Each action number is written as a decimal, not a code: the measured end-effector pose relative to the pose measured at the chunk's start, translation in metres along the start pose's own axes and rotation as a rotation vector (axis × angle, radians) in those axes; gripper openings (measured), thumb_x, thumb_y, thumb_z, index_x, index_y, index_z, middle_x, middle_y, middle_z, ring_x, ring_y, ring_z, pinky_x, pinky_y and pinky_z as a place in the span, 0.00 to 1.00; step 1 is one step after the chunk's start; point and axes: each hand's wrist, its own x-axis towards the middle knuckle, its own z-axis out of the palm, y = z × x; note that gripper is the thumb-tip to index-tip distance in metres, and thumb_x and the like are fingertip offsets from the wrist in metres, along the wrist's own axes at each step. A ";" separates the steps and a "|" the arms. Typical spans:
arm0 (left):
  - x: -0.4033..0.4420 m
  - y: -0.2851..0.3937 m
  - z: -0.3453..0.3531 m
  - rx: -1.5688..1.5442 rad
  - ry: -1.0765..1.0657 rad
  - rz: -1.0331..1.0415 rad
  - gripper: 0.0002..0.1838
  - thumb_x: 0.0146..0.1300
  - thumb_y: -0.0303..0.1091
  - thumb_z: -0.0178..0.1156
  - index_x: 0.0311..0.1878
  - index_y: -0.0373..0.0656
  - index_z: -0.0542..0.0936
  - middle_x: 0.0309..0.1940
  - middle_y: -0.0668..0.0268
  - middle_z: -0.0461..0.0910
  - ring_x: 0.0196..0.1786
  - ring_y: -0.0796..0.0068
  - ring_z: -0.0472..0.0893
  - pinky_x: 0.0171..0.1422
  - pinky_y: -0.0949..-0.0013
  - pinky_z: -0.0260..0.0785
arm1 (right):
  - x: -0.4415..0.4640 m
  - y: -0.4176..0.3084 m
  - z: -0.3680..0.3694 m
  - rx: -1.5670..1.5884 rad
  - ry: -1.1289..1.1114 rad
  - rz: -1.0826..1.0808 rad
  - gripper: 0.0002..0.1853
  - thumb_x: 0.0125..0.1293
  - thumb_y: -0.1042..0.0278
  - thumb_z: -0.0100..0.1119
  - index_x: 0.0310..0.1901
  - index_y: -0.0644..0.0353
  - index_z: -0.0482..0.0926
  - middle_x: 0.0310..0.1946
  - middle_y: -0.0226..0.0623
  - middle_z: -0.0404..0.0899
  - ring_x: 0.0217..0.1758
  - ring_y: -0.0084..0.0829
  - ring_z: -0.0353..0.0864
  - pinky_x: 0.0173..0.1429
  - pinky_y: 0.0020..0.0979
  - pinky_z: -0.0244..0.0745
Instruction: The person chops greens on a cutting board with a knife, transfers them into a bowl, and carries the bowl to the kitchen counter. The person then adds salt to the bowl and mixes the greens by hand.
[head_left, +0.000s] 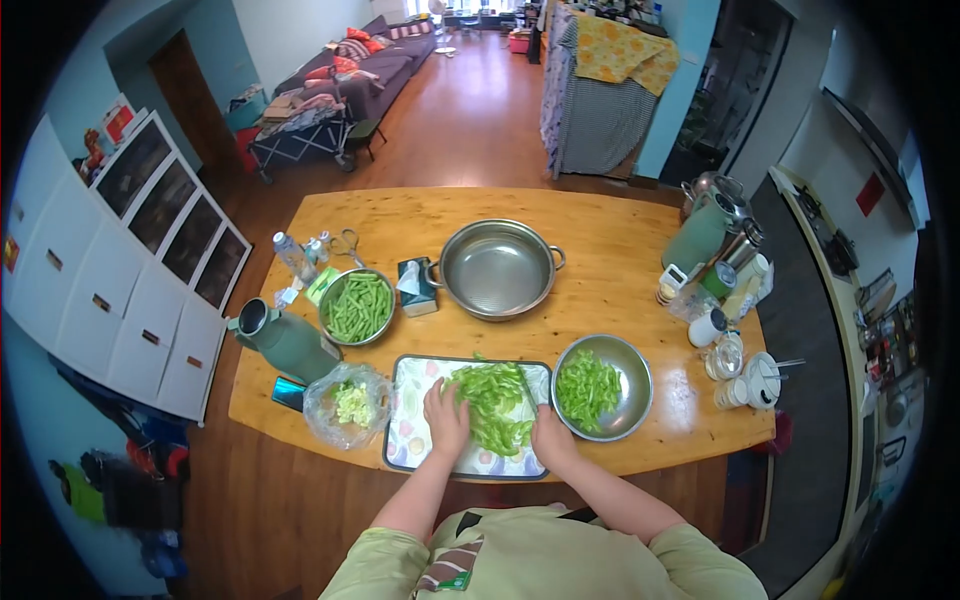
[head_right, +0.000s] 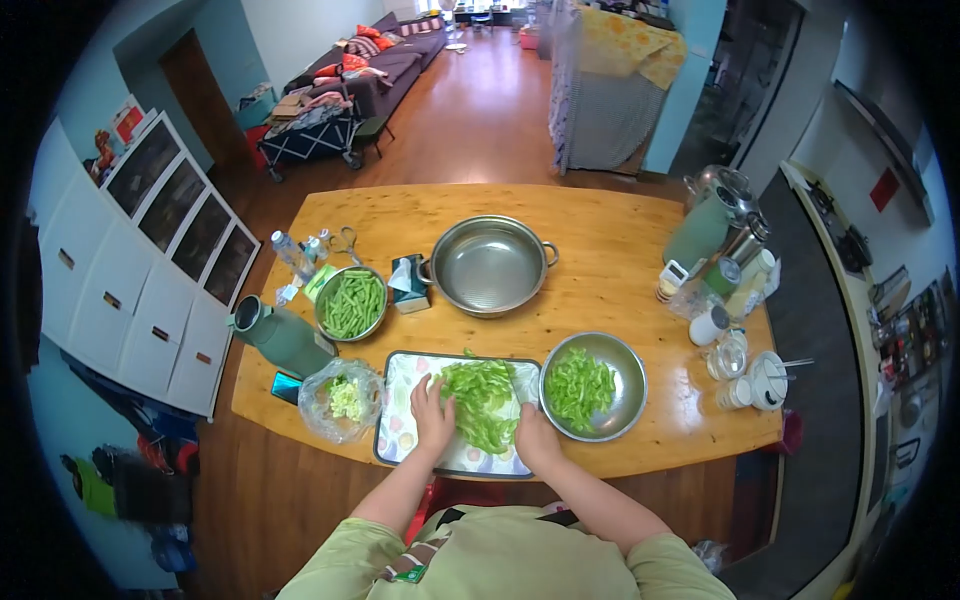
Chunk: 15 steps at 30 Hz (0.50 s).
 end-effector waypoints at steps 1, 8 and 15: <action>0.012 0.002 -0.006 0.002 0.063 0.030 0.21 0.71 0.30 0.65 0.66 0.43 0.79 0.73 0.50 0.70 0.76 0.44 0.67 0.81 0.45 0.58 | 0.004 0.000 0.003 -0.053 0.015 -0.032 0.15 0.75 0.71 0.54 0.59 0.68 0.72 0.47 0.69 0.82 0.47 0.68 0.85 0.51 0.62 0.80; 0.073 -0.014 0.002 -0.192 -0.096 0.063 0.09 0.71 0.29 0.63 0.50 0.41 0.88 0.50 0.55 0.88 0.59 0.47 0.81 0.70 0.51 0.71 | 0.004 0.008 0.006 -0.124 -0.111 -0.051 0.15 0.75 0.70 0.53 0.59 0.65 0.74 0.48 0.63 0.84 0.49 0.65 0.86 0.51 0.61 0.80; 0.120 -0.025 0.027 -0.190 -0.170 0.019 0.10 0.68 0.30 0.65 0.49 0.41 0.89 0.49 0.53 0.87 0.56 0.46 0.83 0.65 0.51 0.75 | 0.013 -0.028 -0.040 0.073 -0.081 0.064 0.20 0.77 0.64 0.55 0.65 0.65 0.71 0.46 0.65 0.85 0.49 0.67 0.86 0.54 0.58 0.80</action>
